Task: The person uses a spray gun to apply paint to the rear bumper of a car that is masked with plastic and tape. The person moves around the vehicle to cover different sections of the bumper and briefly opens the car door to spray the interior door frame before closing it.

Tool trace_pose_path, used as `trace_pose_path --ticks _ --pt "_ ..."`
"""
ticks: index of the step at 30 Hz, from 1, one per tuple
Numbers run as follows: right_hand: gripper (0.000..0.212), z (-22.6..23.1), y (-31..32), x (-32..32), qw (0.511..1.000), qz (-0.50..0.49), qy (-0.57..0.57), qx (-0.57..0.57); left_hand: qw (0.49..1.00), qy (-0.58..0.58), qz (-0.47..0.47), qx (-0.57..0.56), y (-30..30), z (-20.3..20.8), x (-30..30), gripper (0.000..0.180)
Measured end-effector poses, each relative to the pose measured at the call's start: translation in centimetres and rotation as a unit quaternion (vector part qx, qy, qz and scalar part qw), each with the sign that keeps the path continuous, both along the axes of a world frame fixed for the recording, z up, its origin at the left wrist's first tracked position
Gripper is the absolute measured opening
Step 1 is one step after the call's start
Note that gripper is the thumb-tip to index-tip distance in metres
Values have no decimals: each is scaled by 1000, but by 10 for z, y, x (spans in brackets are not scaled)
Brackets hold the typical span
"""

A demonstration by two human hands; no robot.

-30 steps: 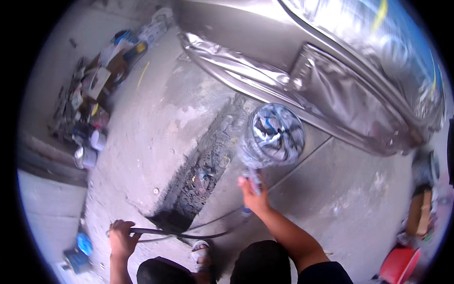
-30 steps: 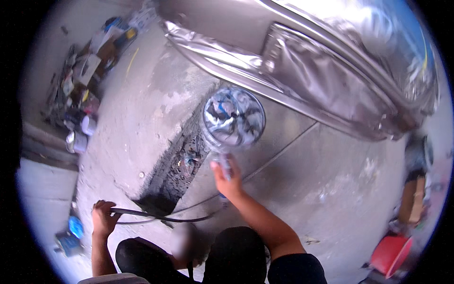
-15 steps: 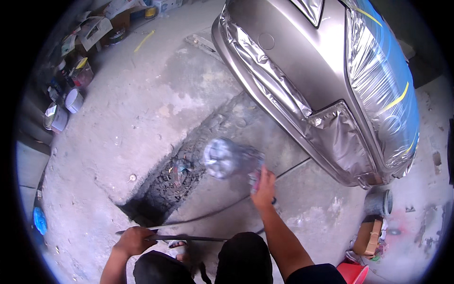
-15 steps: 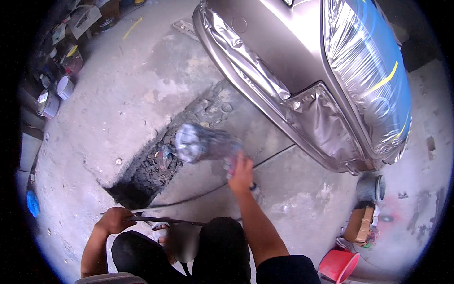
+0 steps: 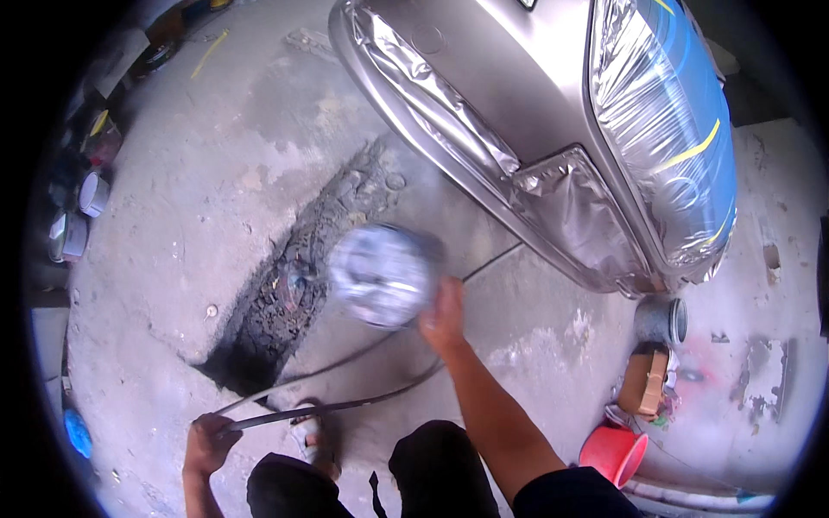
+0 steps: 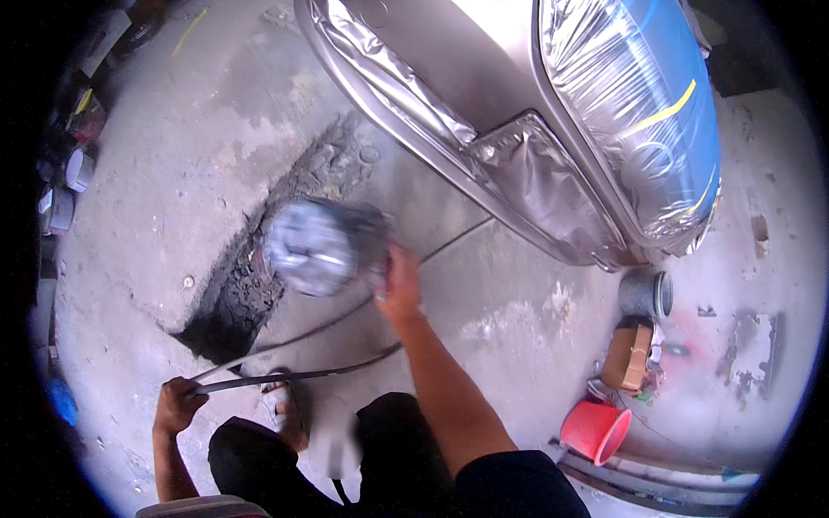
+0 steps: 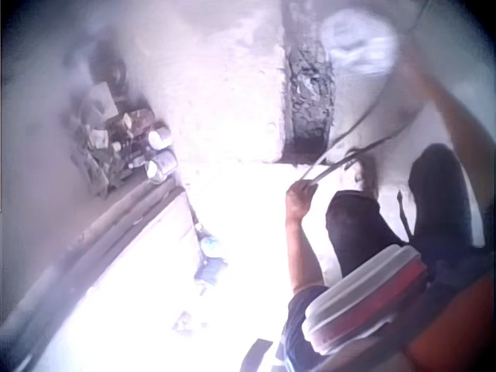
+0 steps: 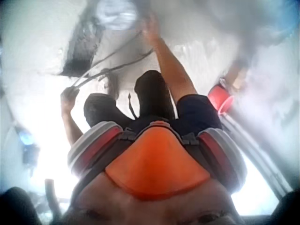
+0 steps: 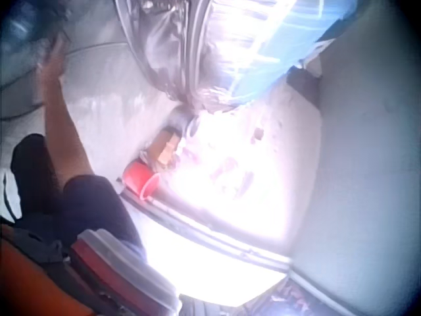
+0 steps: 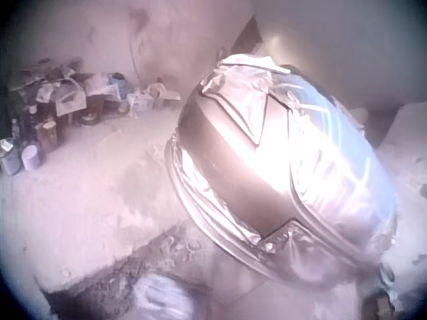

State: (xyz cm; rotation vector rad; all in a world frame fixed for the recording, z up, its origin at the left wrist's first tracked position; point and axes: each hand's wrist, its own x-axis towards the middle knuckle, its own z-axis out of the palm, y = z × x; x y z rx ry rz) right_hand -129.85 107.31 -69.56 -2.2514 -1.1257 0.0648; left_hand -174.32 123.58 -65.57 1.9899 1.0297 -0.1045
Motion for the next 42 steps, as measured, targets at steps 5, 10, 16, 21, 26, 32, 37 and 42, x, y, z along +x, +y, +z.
trace_pose_path --ticks 5,10,16,21,26,32,37,42 --pt "52 29 -194 -33 954 -261 141 48 995 18 -100 -21 -18 33 9 13" --pt "37 149 -276 -85 937 -340 -69 -32 988 12 -151 15 -35 99 -2 10" --pt "20 261 -300 -152 900 -422 110 24 960 118 -253 29 -41 194 -24 7" --pt "10 360 -275 -201 925 -372 76 -22 937 187 -293 45 -44 251 -74 9" --pt "20 386 -346 -248 921 -183 -150 -311 934 174 -304 66 -58 281 -87 11" --pt "21 459 -366 -282 950 -295 -63 -77 939 176 -278 99 -84 281 -102 20" --pt "23 530 -379 -334 913 -396 51 89 914 249 -284 151 -107 316 -102 27" --pt "22 613 -397 -386 790 -473 175 348 859 312 -393 99 -126 326 -78 31"
